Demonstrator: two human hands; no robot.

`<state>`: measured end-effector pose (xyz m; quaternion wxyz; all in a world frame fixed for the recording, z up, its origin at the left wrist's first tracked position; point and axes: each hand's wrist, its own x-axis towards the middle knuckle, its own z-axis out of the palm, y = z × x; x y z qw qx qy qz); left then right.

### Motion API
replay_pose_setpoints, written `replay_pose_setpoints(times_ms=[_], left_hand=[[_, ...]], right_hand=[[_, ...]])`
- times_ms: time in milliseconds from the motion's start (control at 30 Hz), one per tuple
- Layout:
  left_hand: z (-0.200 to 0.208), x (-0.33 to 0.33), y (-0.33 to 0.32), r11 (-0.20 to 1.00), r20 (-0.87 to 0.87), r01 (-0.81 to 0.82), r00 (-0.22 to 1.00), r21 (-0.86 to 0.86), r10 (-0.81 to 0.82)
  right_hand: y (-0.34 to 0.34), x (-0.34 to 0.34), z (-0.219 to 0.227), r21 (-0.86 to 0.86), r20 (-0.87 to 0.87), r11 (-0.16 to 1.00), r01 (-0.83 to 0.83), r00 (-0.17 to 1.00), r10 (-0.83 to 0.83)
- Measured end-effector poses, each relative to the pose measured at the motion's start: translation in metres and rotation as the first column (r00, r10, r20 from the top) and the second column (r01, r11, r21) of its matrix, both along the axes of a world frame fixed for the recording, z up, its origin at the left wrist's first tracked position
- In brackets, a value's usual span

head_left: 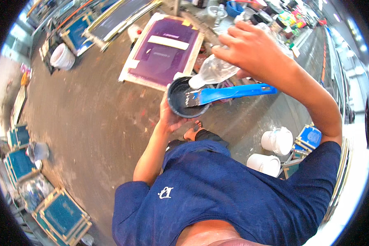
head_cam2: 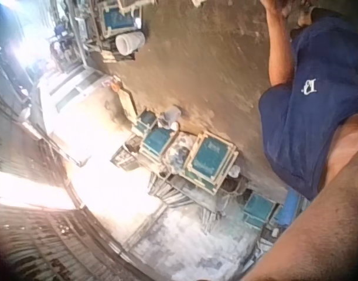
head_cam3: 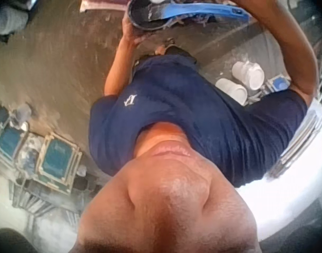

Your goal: The person pours dark ink onto a screen printing frame and spreads it evenly with a brush. They then add a liquid from a bottle, put on a glove, and wipe the screen surface with a cloth before using a squeegee to smooth the ink.

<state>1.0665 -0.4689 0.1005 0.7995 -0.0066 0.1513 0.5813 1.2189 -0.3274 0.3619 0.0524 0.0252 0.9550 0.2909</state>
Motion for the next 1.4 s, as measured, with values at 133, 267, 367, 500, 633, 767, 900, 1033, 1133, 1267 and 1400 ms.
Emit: replay_pose_setpoints(times_ms=[133, 267, 367, 500, 633, 767, 900, 1033, 1133, 1267, 1400], left_hand=[[0.018, 0.01, 0.011, 0.995, 0.1, -0.002, 0.995, 0.095, -0.007], [0.016, 0.019, 0.031, 0.995, -0.068, 0.069, 0.996, 0.075, -0.064], [0.013, 0.027, 0.049, 0.997, -0.039, 0.08, 0.996, 0.0, -0.08], [0.0, 0.036, 0.076, 0.996, -0.105, 0.087, 0.991, -0.005, -0.087], [0.012, 0.056, 0.098, 0.999, -0.086, -0.039, 0.996, 0.004, 0.039], [-0.013, 0.046, 0.104, 0.993, -0.096, -0.084, 0.991, 0.085, 0.092], [-0.017, 0.036, 0.108, 0.988, -0.129, -0.117, 0.983, 0.102, 0.129], [-0.01, 0.027, 0.093, 0.961, -0.129, -0.273, 0.953, 0.034, 0.275], [-0.004, 0.015, 0.073, 0.924, -0.108, -0.378, 0.918, 0.056, 0.382], [-0.005, -0.024, 0.05, 0.892, -0.114, -0.452, 0.886, 0.008, 0.45], [-0.017, -0.078, 0.021, 0.861, -0.124, -0.507, 0.857, -0.037, 0.5]], right_hand=[[0.041, 0.018, -0.002, -0.484, 0.121, 0.84, 0.245, 0.969, -0.214], [0.1, 0.059, -0.048, -0.791, 0.047, 0.597, 0.132, 0.987, -0.157], [0.125, 0.084, -0.087, -0.92, -0.099, 0.392, -0.013, 0.975, -0.2], [0.145, 0.116, -0.14, -0.95, -0.294, 0.246, -0.193, 0.817, -0.496], [0.172, 0.139, -0.225, -0.832, -0.345, 0.113, -0.542, 0.347, -0.872], [0.205, 0.154, -0.271, -0.822, -0.317, 0.393, -0.412, -0.241, -0.917], [0.261, 0.174, -0.324, -0.755, -0.53, 0.656, 0.002, -0.592, -0.607], [0.279, 0.163, -0.345, -0.782, -0.516, 0.615, 0.103, -0.662, -0.544], [0.273, 0.149, -0.336, -0.78, -0.503, 0.625, 0.031, -0.626, -0.596], [0.248, 0.145, -0.348, -0.871, -0.422, 0.482, 0.098, -0.651, -0.631], [0.225, 0.14, -0.36, -0.837, -0.336, 0.547, -0.028, -0.762, -0.553]])
